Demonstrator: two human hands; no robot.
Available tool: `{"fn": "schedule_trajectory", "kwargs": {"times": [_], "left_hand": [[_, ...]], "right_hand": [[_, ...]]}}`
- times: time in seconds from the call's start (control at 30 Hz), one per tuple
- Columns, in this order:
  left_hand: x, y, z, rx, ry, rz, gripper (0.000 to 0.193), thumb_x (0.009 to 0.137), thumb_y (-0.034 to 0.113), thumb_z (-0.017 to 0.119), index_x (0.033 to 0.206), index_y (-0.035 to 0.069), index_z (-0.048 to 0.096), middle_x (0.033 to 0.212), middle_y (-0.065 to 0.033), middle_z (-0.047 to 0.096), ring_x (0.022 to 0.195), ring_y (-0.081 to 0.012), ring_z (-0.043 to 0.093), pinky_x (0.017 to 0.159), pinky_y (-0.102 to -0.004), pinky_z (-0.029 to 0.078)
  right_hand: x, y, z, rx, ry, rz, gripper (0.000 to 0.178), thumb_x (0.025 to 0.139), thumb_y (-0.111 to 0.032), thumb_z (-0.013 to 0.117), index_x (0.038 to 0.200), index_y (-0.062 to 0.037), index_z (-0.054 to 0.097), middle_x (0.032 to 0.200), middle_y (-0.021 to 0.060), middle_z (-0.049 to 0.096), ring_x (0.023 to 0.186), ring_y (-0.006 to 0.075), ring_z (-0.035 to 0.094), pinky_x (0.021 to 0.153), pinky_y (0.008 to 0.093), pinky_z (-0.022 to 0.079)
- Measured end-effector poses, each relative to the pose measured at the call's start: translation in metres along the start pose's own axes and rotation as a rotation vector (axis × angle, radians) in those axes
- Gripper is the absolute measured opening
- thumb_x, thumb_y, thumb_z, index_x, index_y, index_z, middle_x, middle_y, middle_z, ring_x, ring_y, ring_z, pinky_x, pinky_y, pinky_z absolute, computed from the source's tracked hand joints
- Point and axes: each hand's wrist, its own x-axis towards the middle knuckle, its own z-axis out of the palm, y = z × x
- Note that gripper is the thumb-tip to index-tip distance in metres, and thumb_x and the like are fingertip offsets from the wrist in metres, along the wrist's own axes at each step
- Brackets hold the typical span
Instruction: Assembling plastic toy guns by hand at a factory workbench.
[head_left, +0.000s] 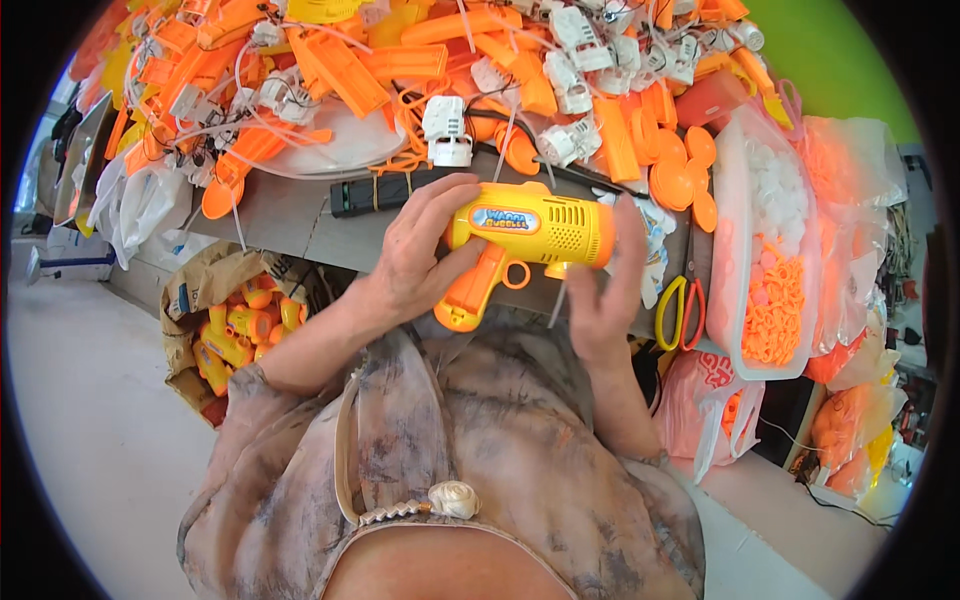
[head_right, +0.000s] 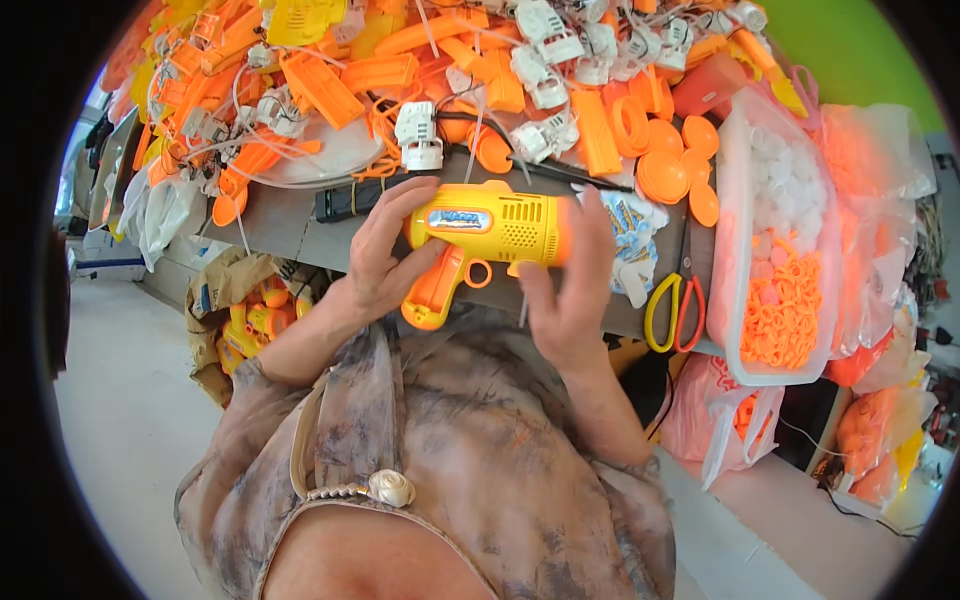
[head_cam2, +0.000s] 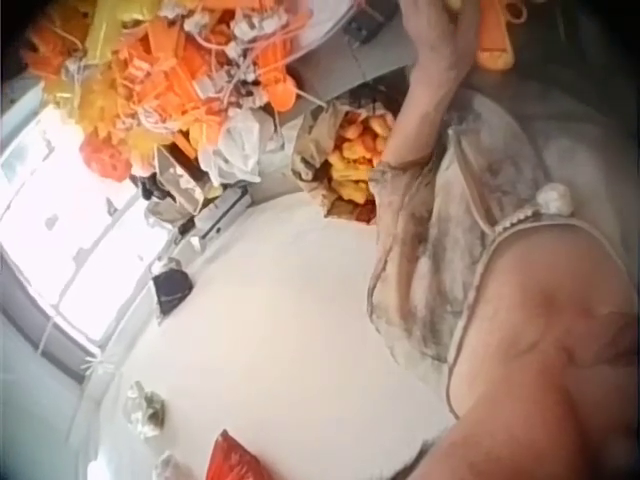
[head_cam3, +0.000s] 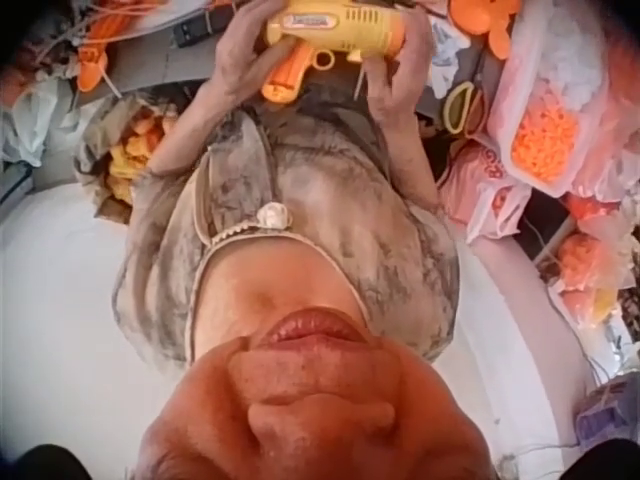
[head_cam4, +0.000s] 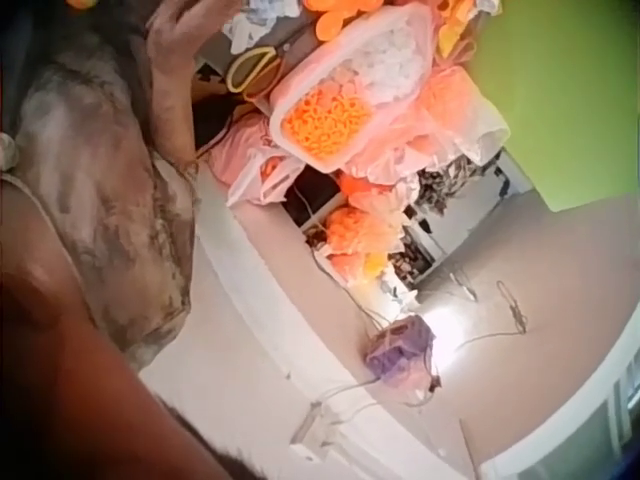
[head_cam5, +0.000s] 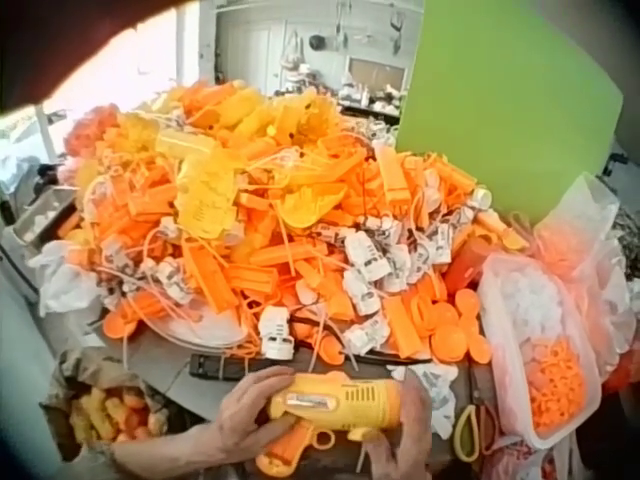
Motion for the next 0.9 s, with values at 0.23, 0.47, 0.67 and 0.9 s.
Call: {"fn": "schedule_trajectory", "kwargs": {"times": [0.23, 0.47, 0.67, 0.9], "left_hand": [[0.01, 0.024, 0.012, -0.806, -0.098, -0.422, 0.055, 0.08, -0.007, 0.061, 0.13, -0.003, 0.038, 0.13, -0.0143, 0.045, 0.117, -0.0198, 0.047, 0.099, -0.0329, 0.039], [0.026, 0.024, -0.014, -0.841, 0.023, -0.515, 0.039, 0.094, 0.021, 0.049, 0.127, -0.001, 0.045, 0.118, -0.0085, 0.052, 0.105, -0.0128, 0.051, 0.089, -0.0279, 0.043], [0.009, 0.025, -0.023, -0.723, 0.163, -0.588, 0.04, 0.1, 0.027, 0.034, 0.122, -0.003, 0.048, 0.115, -0.0096, 0.055, 0.106, -0.0153, 0.052, 0.091, -0.0289, 0.042], [-0.007, 0.005, -0.021, -0.382, 0.154, -0.39, 0.049, 0.098, 0.034, 0.039, 0.126, -0.006, 0.046, 0.121, -0.0117, 0.053, 0.111, -0.0194, 0.049, 0.098, -0.0333, 0.037]], "right_hand": [[0.044, -0.033, -0.02, 0.801, 0.089, 0.29, 0.054, 0.077, -0.008, 0.069, 0.124, 0.0006, 0.044, 0.116, 0.009, 0.049, 0.106, 0.0162, 0.049, 0.091, 0.0316, 0.042], [0.066, -0.067, -0.009, -0.13, -0.133, -0.306, 0.052, 0.068, -0.005, 0.07, 0.116, -0.0037, 0.051, 0.115, 0.015, 0.051, 0.102, 0.0285, 0.053, 0.087, 0.037, 0.044], [0.029, -0.067, 0.062, -0.327, -0.144, -0.395, 0.042, 0.078, -0.01, 0.054, 0.119, -0.0026, 0.05, 0.119, 0.0194, 0.048, 0.103, 0.033, 0.05, 0.089, 0.0449, 0.04], [0.011, -0.042, 0.081, -0.181, -0.107, -0.405, 0.045, 0.076, -0.007, 0.058, 0.119, 0.0018, 0.048, 0.124, 0.0227, 0.044, 0.114, 0.0341, 0.047, 0.094, 0.0452, 0.04]]}}
